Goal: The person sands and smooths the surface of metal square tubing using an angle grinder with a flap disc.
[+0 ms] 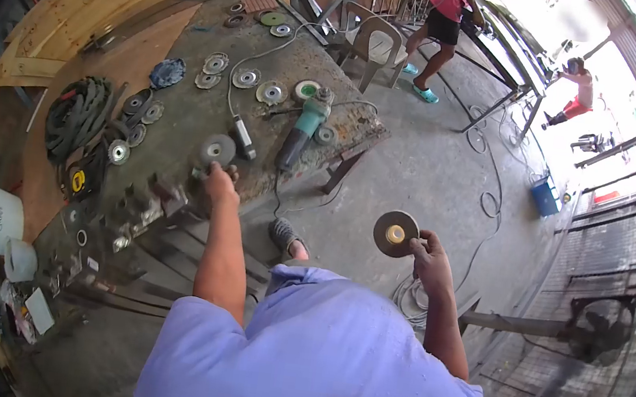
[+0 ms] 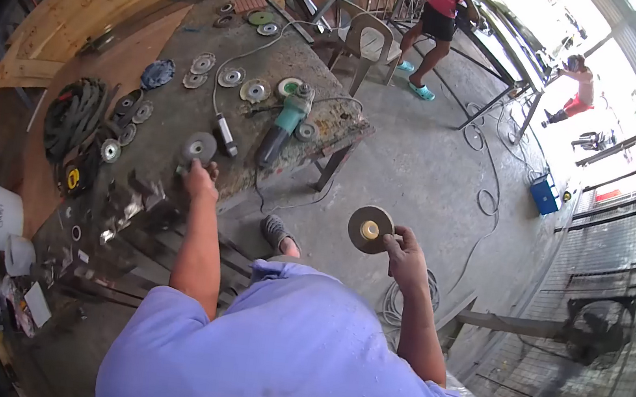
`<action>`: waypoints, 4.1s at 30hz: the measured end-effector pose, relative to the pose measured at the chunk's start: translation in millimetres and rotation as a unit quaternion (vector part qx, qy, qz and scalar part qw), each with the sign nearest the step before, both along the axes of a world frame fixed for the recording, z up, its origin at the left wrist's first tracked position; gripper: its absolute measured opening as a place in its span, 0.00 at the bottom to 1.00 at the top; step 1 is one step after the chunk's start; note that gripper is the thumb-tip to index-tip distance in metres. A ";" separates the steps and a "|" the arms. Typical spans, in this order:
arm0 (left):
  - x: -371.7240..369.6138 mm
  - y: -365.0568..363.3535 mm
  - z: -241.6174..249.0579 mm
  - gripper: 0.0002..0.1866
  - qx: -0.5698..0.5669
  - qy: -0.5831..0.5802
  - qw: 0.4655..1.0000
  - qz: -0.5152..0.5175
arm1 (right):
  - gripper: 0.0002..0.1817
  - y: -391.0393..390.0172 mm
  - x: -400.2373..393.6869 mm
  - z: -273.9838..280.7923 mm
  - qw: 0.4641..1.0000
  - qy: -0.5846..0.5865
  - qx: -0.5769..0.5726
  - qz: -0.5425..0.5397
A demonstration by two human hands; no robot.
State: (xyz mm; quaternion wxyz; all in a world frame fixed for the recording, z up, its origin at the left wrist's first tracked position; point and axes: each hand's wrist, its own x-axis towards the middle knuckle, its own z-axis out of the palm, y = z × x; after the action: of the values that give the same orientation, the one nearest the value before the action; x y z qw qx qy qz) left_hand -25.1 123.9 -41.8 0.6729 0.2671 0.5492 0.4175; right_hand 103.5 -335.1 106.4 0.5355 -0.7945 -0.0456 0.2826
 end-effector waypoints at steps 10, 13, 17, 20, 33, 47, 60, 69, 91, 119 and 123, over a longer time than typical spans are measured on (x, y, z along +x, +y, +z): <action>22.7 7.8 11.8 0.14 -0.071 0.112 0.991 0.036 | 0.24 211.7 159.2 20.0 0.993 0.045 -0.028 0.105; 31.8 -14.9 36.7 0.18 0.022 0.143 0.989 0.020 | 0.24 267.1 204.1 -8.8 0.987 0.063 -0.004 0.148; 54.7 -28.4 41.6 0.26 0.190 0.132 0.969 -0.088 | 0.25 316.6 249.6 -45.7 0.977 0.068 0.006 0.200; 93.4 -31.9 66.9 0.27 0.297 0.211 0.905 -0.218 | 0.25 331.4 265.2 -58.1 0.967 0.065 -0.025 0.245; 254.2 -21.3 81.3 0.53 0.447 0.449 0.654 -0.414 | 0.26 355.5 319.4 -44.7 0.914 -0.055 -0.105 0.387; 254.4 -14.5 68.8 0.52 0.422 0.415 0.714 -0.375 | 0.12 401.5 283.5 -52.1 0.662 -0.490 0.055 0.565; 248.5 -16.6 77.8 0.61 0.384 0.424 0.708 -0.415 | 0.08 411.5 295.2 -26.7 0.611 -0.426 -0.030 0.666; 247.9 -6.4 83.4 0.63 0.376 0.433 0.679 -0.458 | 0.13 405.0 301.3 -35.0 0.617 -0.451 -0.083 0.639; 227.4 -7.5 32.4 0.68 0.487 0.259 0.700 -0.454 | 0.13 383.1 264.9 -36.3 0.787 -0.332 -0.115 0.508; 229.3 -20.7 52.9 0.65 0.450 0.337 0.700 -0.440 | 0.12 382.8 256.5 -50.7 0.752 -0.448 -0.071 0.479; 231.7 -8.8 25.1 0.63 0.490 0.210 0.713 -0.455 | 0.12 380.7 260.5 1.0 0.789 -0.256 -0.188 0.526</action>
State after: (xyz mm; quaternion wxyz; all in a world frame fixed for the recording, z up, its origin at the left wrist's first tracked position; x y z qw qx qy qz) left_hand 206.6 115.1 -16.7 0.4235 0.8578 0.2073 0.2046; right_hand 364.0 45.6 107.4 0.1133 -0.7757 -0.5380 0.3098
